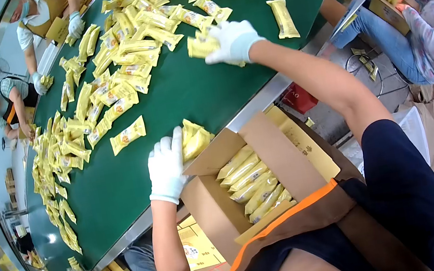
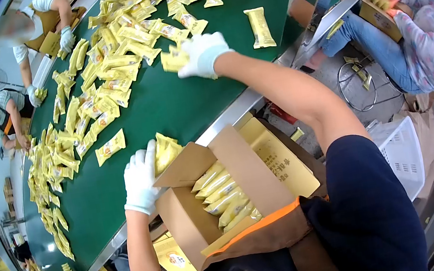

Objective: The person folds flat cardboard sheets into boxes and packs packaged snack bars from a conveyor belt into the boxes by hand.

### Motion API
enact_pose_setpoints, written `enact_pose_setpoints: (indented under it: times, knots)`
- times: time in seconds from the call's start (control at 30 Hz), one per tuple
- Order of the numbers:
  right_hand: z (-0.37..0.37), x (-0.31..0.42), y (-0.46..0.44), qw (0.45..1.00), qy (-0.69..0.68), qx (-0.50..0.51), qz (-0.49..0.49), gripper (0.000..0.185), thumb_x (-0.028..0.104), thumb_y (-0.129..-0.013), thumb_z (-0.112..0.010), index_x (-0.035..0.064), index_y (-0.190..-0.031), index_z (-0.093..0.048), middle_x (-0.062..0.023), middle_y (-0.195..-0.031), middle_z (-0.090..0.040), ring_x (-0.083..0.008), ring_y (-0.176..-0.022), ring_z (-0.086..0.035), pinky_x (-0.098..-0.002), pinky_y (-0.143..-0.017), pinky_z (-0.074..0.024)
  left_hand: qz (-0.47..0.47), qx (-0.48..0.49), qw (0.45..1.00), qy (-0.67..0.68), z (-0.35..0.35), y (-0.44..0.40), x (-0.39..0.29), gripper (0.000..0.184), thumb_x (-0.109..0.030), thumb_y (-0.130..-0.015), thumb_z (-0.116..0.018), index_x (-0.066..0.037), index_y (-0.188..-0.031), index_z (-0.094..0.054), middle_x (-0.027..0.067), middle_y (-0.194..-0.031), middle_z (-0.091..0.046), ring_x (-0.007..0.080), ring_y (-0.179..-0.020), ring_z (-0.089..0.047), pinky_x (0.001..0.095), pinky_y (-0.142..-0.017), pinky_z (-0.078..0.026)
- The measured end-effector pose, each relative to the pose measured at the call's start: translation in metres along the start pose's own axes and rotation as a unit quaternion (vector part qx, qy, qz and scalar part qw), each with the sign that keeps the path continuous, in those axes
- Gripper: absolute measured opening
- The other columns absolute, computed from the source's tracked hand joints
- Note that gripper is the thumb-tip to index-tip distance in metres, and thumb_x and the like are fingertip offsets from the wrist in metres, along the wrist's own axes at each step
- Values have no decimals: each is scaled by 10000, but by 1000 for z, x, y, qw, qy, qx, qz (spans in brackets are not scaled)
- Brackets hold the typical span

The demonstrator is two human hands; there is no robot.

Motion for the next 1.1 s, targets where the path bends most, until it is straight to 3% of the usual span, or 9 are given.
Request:
enact_pose_setpoints:
  times: [0.17,0.27,0.37,0.43,0.53,0.7,0.83,0.93,1.1]
  knots:
    - [22,23,65,958,62,-205,190,720,486,-694,-757,165,-1299,-536,-137,-1166,-583,-286,-1061,-587,-422,-920,-414,-52,-65,996,12,5,9,-11,702,-186,-764,-646,-80,-1422,-428,116,-1032,-572,288,-931,-575,409,-792,-465]
    - [3,-17,50,995,-54,-34,73,873,508,-686,-766,108,-1397,-456,-208,-1211,-610,-385,-1135,-571,-420,-957,-463,-10,-50,996,76,6,-1,17,753,-302,-754,-669,-66,-1426,-422,148,-1075,-593,329,-964,-570,446,-862,-436]
    - [5,-28,36,998,-29,45,39,834,597,-641,-746,9,-1211,-587,-243,-1188,-615,-383,-1139,-582,-390,-977,-470,103,-130,979,116,18,-7,96,829,-450,-751,-695,-66,-1433,-422,171,-1172,-614,377,-1104,-554,541,-1055,-298]
    - [-8,-40,27,999,24,34,15,868,630,-648,-713,-14,-1215,-579,-266,-1249,-554,-395,-1152,-562,-401,-986,-464,247,-25,959,135,-4,-10,167,849,-555,-783,-662,-109,-1461,-409,159,-1291,-603,363,-1249,-506,603,-1128,-117]
    - [-15,-44,18,994,-76,74,24,788,591,-676,-730,-14,-1163,-596,-197,-1076,-629,-318,-995,-631,-367,-902,-507,296,104,908,277,-33,0,204,816,-592,-828,-590,-166,-1491,-380,148,-1402,-544,293,-1347,-452,612,-1132,-55]
    - [28,-55,-45,812,-579,70,-26,575,553,-788,-726,64,-1068,-611,-16,-836,-630,-124,-685,-644,-263,-606,-535,185,-13,960,211,-19,12,166,798,-419,-771,-710,-107,-1452,-435,136,-1095,-590,329,-1029,-532,371,-946,-444]
    - [36,-82,-124,850,-508,-85,-116,650,572,-809,-694,59,-1193,-587,-80,-1045,-669,-141,-861,-656,-288,-781,-557,232,-10,957,175,-10,22,142,835,-373,-742,-763,-53,-1443,-439,146,-1135,-542,334,-1090,-513,369,-994,-418]
    - [-17,-53,-149,911,-370,155,-95,956,662,-756,-672,5,-1415,-452,-181,-1381,-523,-257,-1225,-540,-382,-1030,-416,226,-62,961,147,-16,28,148,833,-431,-738,-749,-104,-1443,-447,188,-1320,-499,346,-1199,-492,389,-1021,-418]
    - [-5,-38,-117,983,-168,68,-11,1190,739,-622,-690,-43,-1455,-360,-264,-1438,-444,-343,-1338,-445,-399,-1086,-361,333,124,923,149,-21,17,147,946,-499,-746,-719,-212,-1531,-274,199,-1368,-484,359,-1218,-515,405,-1001,-428]
Point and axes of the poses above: each hand's wrist, its own y-axis away from the middle knuckle, its own z-axis out of the back of the hand, x = y × z, the point moved 9 cm from there along -y, towards the middle knuckle
